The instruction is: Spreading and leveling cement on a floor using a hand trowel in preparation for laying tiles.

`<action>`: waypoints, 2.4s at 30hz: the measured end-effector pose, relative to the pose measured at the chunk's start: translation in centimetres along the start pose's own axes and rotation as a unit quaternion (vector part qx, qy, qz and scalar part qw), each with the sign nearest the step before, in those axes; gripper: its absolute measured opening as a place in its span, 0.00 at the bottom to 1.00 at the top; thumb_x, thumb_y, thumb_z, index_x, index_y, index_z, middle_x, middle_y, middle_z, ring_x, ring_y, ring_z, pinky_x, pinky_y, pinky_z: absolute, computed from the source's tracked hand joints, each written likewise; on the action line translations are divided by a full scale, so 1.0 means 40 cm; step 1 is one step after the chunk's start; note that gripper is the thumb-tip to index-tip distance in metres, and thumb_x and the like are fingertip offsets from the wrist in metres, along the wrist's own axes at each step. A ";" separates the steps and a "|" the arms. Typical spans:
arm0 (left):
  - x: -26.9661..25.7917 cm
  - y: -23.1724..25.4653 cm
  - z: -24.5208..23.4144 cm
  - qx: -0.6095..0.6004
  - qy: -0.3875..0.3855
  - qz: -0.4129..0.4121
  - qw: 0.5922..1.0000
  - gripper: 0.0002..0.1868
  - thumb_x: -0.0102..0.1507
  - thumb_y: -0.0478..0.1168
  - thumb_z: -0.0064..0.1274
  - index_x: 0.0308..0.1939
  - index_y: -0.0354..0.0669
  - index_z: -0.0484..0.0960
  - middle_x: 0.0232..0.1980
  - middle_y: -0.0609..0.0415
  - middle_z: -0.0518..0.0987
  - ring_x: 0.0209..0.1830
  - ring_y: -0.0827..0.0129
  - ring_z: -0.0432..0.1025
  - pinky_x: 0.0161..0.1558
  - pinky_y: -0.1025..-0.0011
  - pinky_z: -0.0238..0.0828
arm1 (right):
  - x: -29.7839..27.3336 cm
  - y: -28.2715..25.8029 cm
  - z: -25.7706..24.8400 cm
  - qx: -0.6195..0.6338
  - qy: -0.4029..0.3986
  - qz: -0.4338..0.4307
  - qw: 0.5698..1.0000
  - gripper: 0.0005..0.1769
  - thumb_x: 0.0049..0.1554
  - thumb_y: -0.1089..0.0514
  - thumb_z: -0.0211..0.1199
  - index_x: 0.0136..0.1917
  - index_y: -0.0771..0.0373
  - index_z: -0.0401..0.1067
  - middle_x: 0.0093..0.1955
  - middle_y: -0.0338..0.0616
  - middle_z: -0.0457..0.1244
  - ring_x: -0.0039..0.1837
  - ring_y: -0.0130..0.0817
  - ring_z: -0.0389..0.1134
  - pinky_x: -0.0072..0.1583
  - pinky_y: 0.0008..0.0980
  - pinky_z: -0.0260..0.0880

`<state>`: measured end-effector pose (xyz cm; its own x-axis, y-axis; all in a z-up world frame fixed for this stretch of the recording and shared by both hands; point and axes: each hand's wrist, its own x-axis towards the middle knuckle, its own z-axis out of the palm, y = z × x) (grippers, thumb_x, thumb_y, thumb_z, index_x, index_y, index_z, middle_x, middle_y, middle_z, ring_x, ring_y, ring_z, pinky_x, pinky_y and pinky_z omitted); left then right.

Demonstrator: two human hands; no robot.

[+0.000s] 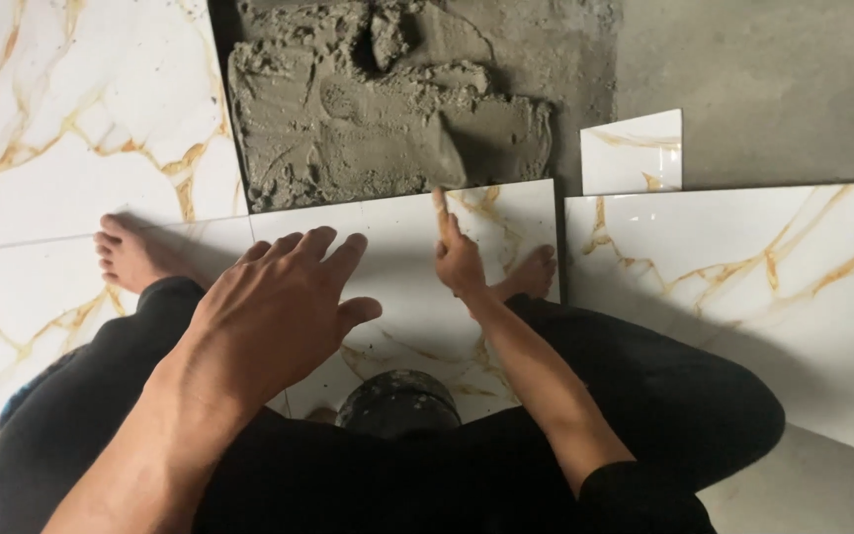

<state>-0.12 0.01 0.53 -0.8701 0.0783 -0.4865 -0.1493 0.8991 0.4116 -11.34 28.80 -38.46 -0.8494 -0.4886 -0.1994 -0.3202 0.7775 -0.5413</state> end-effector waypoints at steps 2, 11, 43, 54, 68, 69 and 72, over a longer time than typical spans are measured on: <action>-0.002 -0.001 0.013 0.015 0.018 0.013 1.000 0.35 0.65 0.63 0.51 0.69 0.48 0.67 0.59 0.45 0.74 0.51 0.36 0.75 0.52 0.43 0.71 | 0.011 0.009 -0.014 0.012 0.005 0.012 1.000 0.37 0.60 0.57 0.56 0.80 0.69 0.53 0.50 0.67 0.69 0.46 0.64 0.70 0.44 0.52 0.66; -0.029 -0.006 0.018 0.023 0.061 0.035 0.997 0.37 0.65 0.63 0.52 0.69 0.45 0.68 0.60 0.45 0.75 0.52 0.42 0.74 0.53 0.45 0.71 | 0.029 0.052 -0.011 0.006 0.046 0.156 0.987 0.39 0.61 0.57 0.57 0.83 0.60 0.50 0.53 0.63 0.70 0.51 0.63 0.70 0.50 0.53 0.68; -0.023 0.011 0.016 0.001 0.022 0.027 0.999 0.35 0.64 0.60 0.55 0.68 0.46 0.69 0.61 0.45 0.75 0.57 0.42 0.72 0.54 0.45 0.69 | -0.006 -0.103 0.061 0.087 0.051 -0.013 0.995 0.37 0.60 0.57 0.58 0.80 0.69 0.55 0.53 0.66 0.69 0.50 0.62 0.71 0.50 0.49 0.69; -0.019 -0.009 0.034 0.024 0.040 0.047 0.998 0.36 0.65 0.62 0.50 0.72 0.48 0.67 0.65 0.46 0.72 0.58 0.44 0.72 0.56 0.47 0.68 | 0.067 -0.228 -0.243 0.172 -0.315 0.139 0.923 0.41 0.59 0.50 0.61 0.82 0.50 0.54 0.59 0.44 0.70 0.40 0.30 0.68 0.43 0.33 0.68; -0.006 -0.020 0.024 0.004 -0.029 -0.020 0.999 0.36 0.65 0.62 0.53 0.72 0.50 0.66 0.71 0.46 0.69 0.65 0.44 0.67 0.60 0.46 0.63 | 0.202 -0.079 -0.354 0.140 -0.184 0.197 0.953 0.40 0.60 0.49 0.55 0.83 0.53 0.53 0.44 0.46 0.70 0.41 0.32 0.69 0.43 0.33 0.69; -0.001 -0.016 0.023 -0.002 -0.041 -0.022 0.999 0.37 0.65 0.62 0.52 0.73 0.50 0.65 0.73 0.45 0.67 0.68 0.43 0.65 0.63 0.46 0.61 | 0.190 -0.102 -0.334 0.163 -0.186 0.204 0.947 0.38 0.66 0.52 0.55 0.85 0.56 0.46 0.45 0.49 0.69 0.39 0.33 0.68 0.39 0.32 0.73; 0.004 -0.025 0.030 0.007 -0.031 -0.008 0.999 0.37 0.65 0.63 0.51 0.72 0.49 0.66 0.72 0.45 0.69 0.66 0.44 0.67 0.61 0.47 0.63 | 0.198 -0.133 -0.292 0.154 -0.292 0.088 0.940 0.37 0.62 0.56 0.58 0.83 0.50 0.55 0.58 0.48 0.71 0.43 0.35 0.74 0.48 0.40 0.74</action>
<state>0.46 -0.36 -0.89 -0.8373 0.0903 -0.5392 -0.1549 0.9066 0.3924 -21.26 25.44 -27.60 -0.4739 -0.5676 -0.6732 0.0156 0.7590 -0.6509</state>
